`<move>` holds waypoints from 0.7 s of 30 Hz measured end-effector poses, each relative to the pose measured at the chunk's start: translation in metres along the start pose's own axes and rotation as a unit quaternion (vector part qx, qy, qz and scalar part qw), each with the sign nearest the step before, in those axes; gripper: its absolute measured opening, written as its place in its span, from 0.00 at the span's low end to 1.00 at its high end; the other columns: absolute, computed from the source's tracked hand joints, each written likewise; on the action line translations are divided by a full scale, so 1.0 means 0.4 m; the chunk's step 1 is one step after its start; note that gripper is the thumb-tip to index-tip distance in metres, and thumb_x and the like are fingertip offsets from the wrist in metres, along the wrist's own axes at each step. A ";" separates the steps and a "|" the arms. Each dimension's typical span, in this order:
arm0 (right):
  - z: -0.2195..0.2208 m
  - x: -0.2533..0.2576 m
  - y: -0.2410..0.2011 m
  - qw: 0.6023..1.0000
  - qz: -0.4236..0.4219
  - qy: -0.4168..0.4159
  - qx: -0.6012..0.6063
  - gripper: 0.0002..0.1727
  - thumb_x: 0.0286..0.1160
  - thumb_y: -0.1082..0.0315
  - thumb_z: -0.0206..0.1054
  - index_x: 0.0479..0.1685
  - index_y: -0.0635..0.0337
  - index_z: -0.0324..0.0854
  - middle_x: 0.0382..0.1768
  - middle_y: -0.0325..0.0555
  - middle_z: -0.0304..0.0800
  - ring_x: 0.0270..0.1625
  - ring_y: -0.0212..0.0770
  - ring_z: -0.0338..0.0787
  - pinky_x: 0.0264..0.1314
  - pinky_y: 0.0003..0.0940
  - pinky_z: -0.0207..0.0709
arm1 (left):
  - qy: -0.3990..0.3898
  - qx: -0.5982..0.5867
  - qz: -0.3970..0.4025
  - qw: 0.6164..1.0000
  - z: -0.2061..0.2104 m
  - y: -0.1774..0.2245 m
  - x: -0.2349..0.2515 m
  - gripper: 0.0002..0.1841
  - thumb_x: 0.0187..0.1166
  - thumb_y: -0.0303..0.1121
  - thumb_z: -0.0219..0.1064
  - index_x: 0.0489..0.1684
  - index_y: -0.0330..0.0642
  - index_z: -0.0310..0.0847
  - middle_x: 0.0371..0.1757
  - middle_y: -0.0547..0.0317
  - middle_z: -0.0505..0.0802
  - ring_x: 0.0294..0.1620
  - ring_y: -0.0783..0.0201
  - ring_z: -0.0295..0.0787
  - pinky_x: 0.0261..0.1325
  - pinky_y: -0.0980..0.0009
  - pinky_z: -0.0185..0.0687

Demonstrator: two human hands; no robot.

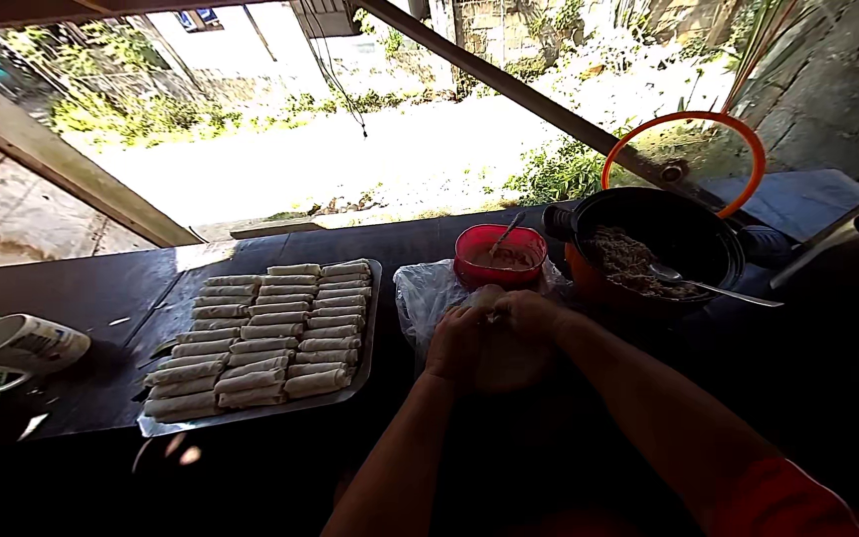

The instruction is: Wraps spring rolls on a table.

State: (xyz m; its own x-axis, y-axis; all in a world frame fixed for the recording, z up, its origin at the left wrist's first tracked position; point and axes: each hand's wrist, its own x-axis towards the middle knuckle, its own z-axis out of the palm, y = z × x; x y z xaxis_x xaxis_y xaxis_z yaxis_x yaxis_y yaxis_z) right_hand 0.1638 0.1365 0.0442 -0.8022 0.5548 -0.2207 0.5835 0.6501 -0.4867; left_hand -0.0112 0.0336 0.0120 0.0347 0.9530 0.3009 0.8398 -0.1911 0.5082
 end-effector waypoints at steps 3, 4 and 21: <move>-0.012 0.008 -0.006 1.000 0.012 -0.017 -0.007 0.17 0.91 0.60 0.57 0.53 0.62 0.87 0.54 0.54 0.91 0.65 0.49 0.88 0.74 0.50 0.75 | 0.031 0.043 0.068 0.996 0.011 0.006 -0.015 0.15 0.85 0.44 0.64 0.63 0.56 0.90 0.54 0.67 0.97 0.60 0.64 0.92 0.73 0.54 0.79; -0.013 0.009 -0.008 1.000 0.016 -0.019 -0.008 0.17 0.91 0.60 0.57 0.52 0.62 0.87 0.55 0.54 0.90 0.65 0.49 0.87 0.74 0.50 0.75 | 0.037 0.049 0.075 0.995 0.016 0.004 -0.018 0.16 0.85 0.44 0.64 0.64 0.55 0.90 0.55 0.67 0.97 0.61 0.64 0.92 0.74 0.54 0.79; 0.072 -0.066 0.023 0.976 -0.095 0.187 -0.065 0.18 0.90 0.59 0.56 0.60 0.53 0.90 0.61 0.44 0.92 0.71 0.41 0.85 0.80 0.34 0.73 | 0.020 0.020 0.070 0.997 0.027 -0.017 -0.003 0.15 0.89 0.42 0.58 0.61 0.51 0.88 0.52 0.69 0.98 0.59 0.67 0.92 0.73 0.57 0.79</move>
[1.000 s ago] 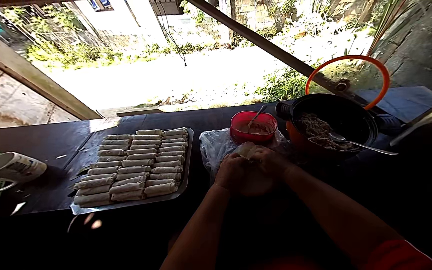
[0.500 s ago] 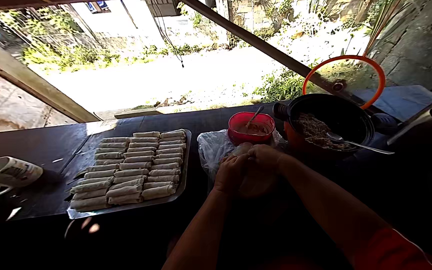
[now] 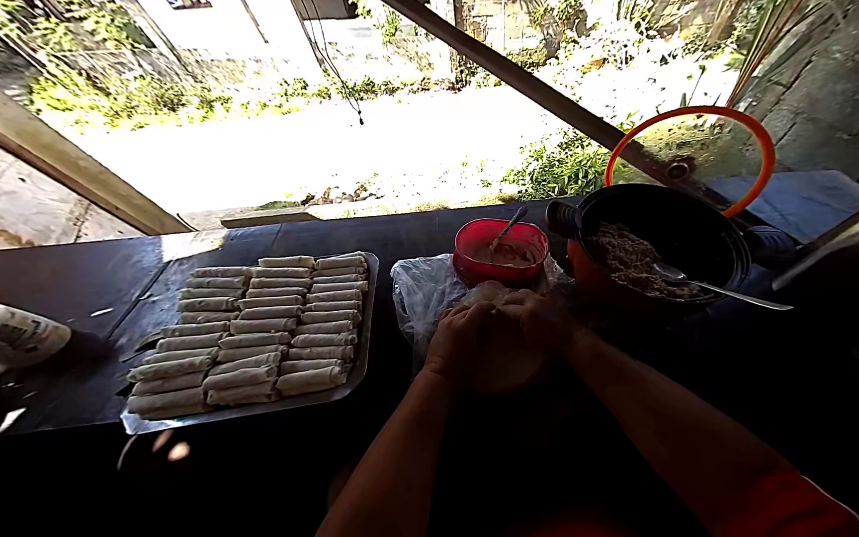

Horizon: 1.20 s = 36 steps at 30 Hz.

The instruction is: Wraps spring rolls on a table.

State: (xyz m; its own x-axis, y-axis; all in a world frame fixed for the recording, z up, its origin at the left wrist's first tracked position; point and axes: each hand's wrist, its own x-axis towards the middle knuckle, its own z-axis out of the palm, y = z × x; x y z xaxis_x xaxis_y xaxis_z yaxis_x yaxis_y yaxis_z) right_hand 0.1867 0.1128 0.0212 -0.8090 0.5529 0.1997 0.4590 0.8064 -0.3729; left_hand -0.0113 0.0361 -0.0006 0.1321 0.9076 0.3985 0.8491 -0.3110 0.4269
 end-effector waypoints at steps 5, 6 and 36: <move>-0.007 0.014 0.003 1.000 0.009 -0.030 0.002 0.18 0.90 0.63 0.54 0.57 0.56 0.91 0.60 0.45 0.93 0.73 0.42 0.85 0.82 0.34 0.72 | -0.004 -0.082 -0.067 0.994 -0.016 -0.004 0.000 0.19 0.91 0.37 0.55 0.74 0.47 0.82 0.61 0.65 0.95 0.67 0.67 0.89 0.77 0.60 0.79; -0.009 0.018 0.002 0.999 0.012 -0.039 0.003 0.18 0.90 0.63 0.54 0.57 0.55 0.91 0.61 0.46 0.92 0.73 0.42 0.85 0.82 0.35 0.72 | 0.018 -0.111 -0.081 0.990 -0.025 -0.007 -0.002 0.19 0.91 0.34 0.54 0.75 0.45 0.80 0.63 0.62 0.95 0.68 0.68 0.90 0.77 0.61 0.81; -0.043 -0.047 -0.064 0.992 -0.008 -0.122 -0.015 0.16 0.91 0.62 0.54 0.60 0.58 0.87 0.60 0.51 0.89 0.69 0.49 0.86 0.77 0.43 0.77 | -0.006 -0.234 -0.032 0.972 -0.055 -0.052 -0.079 0.24 0.76 0.22 0.57 0.71 0.43 0.81 0.58 0.61 0.94 0.58 0.69 0.91 0.65 0.66 0.87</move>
State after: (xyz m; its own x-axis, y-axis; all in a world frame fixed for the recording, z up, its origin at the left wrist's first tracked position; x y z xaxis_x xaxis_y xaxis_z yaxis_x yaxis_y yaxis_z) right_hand 0.1963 0.0854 0.0424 -0.8795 0.4754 -0.0212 0.4529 0.8225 -0.3440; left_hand -0.0442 0.0078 -0.0043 0.0949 0.9315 0.3511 0.5314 -0.3456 0.7734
